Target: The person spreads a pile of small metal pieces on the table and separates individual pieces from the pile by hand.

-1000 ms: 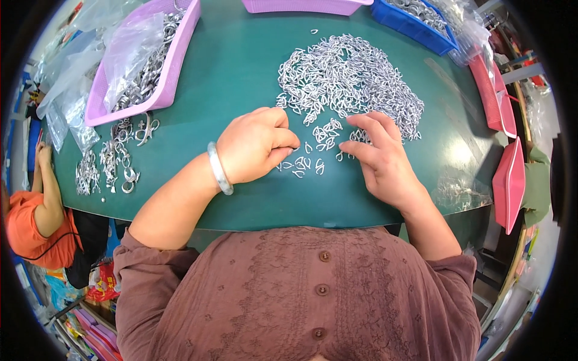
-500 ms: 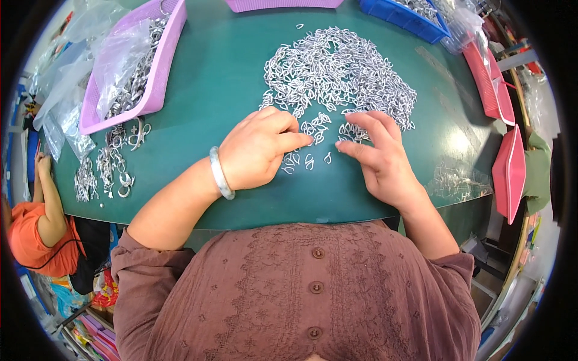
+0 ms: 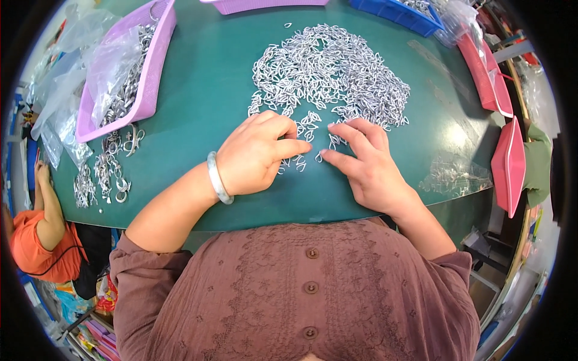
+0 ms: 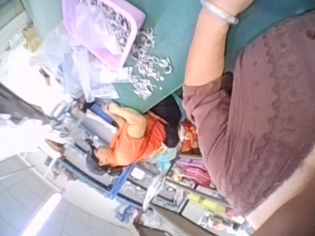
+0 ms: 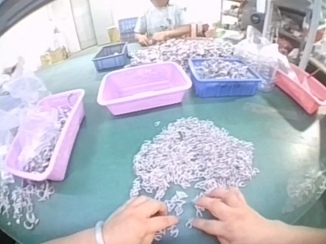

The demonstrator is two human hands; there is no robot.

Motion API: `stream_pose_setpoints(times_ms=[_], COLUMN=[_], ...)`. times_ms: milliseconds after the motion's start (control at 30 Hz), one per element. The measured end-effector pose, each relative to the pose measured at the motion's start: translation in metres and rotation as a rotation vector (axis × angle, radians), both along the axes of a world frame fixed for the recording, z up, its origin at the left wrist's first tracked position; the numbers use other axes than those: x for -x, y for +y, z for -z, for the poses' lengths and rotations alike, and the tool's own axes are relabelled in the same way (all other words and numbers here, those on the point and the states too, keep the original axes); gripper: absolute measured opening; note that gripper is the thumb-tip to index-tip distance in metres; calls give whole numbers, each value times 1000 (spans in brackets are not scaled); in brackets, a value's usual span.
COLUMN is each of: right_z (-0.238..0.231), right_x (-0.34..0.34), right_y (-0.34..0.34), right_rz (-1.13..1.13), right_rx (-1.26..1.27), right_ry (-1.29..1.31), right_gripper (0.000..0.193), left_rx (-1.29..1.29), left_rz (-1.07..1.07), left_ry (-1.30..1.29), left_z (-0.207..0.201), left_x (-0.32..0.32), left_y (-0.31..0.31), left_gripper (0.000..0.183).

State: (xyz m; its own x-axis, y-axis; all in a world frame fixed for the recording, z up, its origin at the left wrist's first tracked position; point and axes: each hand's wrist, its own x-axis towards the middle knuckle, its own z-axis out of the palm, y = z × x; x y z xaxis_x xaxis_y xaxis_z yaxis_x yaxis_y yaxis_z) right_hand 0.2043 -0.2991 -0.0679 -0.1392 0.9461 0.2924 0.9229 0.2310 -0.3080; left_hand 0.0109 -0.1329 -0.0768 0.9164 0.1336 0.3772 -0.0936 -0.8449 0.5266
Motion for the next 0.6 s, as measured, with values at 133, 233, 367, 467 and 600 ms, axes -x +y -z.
stream_pose_setpoints(times_ms=[133,233,367,467,600], right_z=[-7,-5,-4,-3,-3], right_x=[-3,-5,-7,-12,-16], right_y=[0,0,-2,-5,-4], right_rz=[-76,71,17,-16,39], right_rx=[10,-21,12,5,-37], right_ry=[19,-37,-34,31,106], right_gripper=[36,35,37,36,31], left_rx=[-65,-79,-89,-80,-65], left_rz=[-19,-40,-49,-32,12], left_ry=[46,39,46,58,77], left_z=[-2,-1,-1,-2,-2], left_x=[-1,-4,-5,-4,-3], left_y=[-3,-2,-3,-2,0], left_gripper=[36,36,33,31,30])
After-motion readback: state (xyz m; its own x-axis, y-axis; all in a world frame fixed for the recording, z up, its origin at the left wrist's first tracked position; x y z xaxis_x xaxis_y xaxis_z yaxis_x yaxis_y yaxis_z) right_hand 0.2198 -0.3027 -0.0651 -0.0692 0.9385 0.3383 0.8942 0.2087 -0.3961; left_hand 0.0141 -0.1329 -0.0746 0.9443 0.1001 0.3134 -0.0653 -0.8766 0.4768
